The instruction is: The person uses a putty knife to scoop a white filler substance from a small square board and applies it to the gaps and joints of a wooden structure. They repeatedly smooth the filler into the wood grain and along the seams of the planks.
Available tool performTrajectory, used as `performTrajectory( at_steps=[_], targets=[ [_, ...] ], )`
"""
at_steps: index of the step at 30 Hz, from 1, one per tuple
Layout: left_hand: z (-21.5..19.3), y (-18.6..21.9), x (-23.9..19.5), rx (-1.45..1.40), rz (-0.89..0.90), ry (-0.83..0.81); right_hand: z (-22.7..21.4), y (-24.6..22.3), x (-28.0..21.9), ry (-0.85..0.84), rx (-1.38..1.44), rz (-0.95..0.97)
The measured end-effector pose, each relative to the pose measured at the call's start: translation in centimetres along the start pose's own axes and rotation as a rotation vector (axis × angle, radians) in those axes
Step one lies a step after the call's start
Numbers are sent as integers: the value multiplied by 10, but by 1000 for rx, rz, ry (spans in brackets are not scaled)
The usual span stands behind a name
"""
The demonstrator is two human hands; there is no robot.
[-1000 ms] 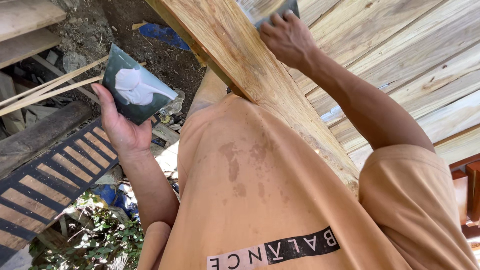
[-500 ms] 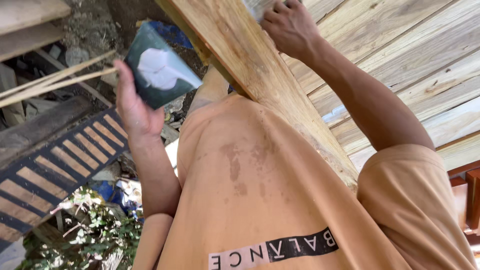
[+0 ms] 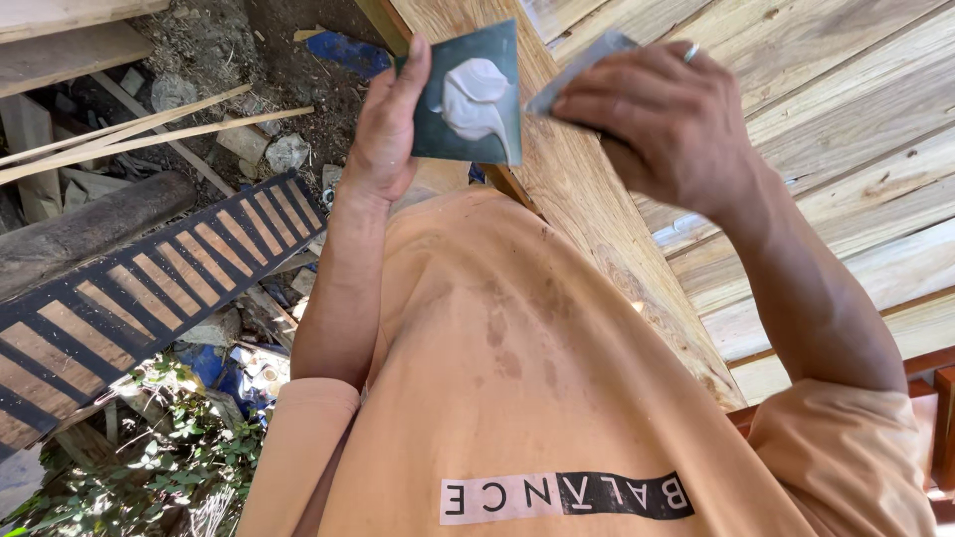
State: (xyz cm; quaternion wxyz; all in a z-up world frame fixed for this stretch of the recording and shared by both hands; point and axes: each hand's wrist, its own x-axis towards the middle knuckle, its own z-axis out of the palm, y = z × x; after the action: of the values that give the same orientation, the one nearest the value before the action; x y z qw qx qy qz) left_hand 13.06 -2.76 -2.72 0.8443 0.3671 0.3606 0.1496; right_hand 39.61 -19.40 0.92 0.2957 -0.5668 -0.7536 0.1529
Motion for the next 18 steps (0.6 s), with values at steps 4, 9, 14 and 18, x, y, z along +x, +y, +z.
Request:
performTrajectory(
  at_steps=[4, 9, 14, 18],
  targets=[
    [14, -7, 6, 49, 18, -64, -40, -31, 14, -99, -222, 5],
    [24, -23, 14, 213, 65, -72, -20, -38, 9, -160, -311, -7],
    [5, -32, 28, -20, 155, 245, 23, 23, -33, -435, -208, 172],
    [-27, -19, 10, 28, 275, 232, 85, 95, -51, -378, -405, 249]
  ],
)
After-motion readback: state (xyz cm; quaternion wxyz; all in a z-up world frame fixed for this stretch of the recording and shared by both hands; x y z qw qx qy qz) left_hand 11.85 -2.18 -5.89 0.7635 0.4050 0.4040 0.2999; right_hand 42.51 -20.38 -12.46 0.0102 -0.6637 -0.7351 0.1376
